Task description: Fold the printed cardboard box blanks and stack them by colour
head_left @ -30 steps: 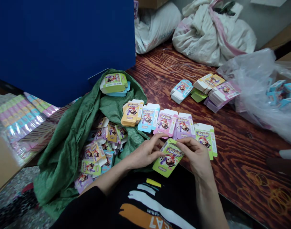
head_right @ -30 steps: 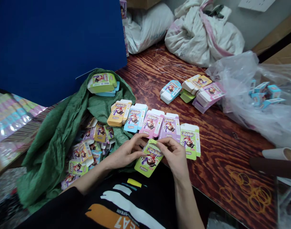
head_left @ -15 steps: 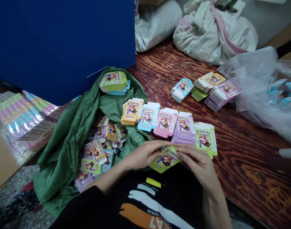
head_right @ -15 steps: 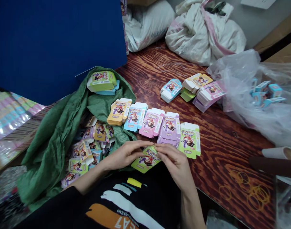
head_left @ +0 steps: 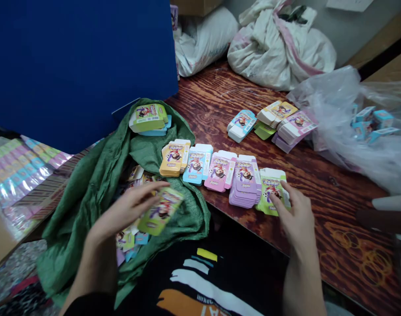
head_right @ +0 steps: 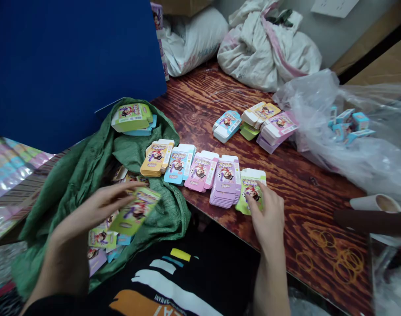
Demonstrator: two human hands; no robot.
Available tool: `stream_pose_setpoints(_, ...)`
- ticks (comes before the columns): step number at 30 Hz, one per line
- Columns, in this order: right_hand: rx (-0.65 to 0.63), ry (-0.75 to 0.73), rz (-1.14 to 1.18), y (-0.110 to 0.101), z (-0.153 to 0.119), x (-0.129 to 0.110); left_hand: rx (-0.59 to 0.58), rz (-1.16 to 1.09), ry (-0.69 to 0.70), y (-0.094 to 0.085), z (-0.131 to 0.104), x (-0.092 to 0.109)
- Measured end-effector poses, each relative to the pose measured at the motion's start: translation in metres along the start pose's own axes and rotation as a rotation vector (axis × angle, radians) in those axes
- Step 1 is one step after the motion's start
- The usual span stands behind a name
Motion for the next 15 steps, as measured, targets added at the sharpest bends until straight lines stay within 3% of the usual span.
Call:
stream_pose_setpoints(2, -0.064, -0.019, -0.124, 0.007, -0.003, 0.018, 0.221, 0.283, -0.143, -0.034, -0.014, -0.029)
stream_pose_setpoints(4, -0.117, 0.010, -0.219, 0.015, -0.009, 0.031, 0.370, 0.449, -0.156, -0.046, -0.021, -0.031)
stream_pose_setpoints(6, -0.130, 0.044, -0.276, 0.020, -0.013, 0.034, 0.389, 0.450, -0.033, -0.033, -0.016, -0.013)
stream_pose_setpoints(11, -0.111, 0.036, -0.269, 0.020, -0.010, 0.029, 0.257, 0.239, 0.287, 0.019, 0.014, 0.051)
stream_pose_setpoints(15, -0.032, 0.036, -0.178, 0.000, -0.008, 0.030, 0.239, 0.076, 0.414, 0.041, 0.027, 0.082)
Point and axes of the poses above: each hand's wrist, its own z-axis towards the middle knuckle, its own y-axis out of the palm, x = y × z, the point moved 8 cm from there along z, towards the middle knuckle, and after that the axes turned 3 degrees about z, right-handed, at the moved point
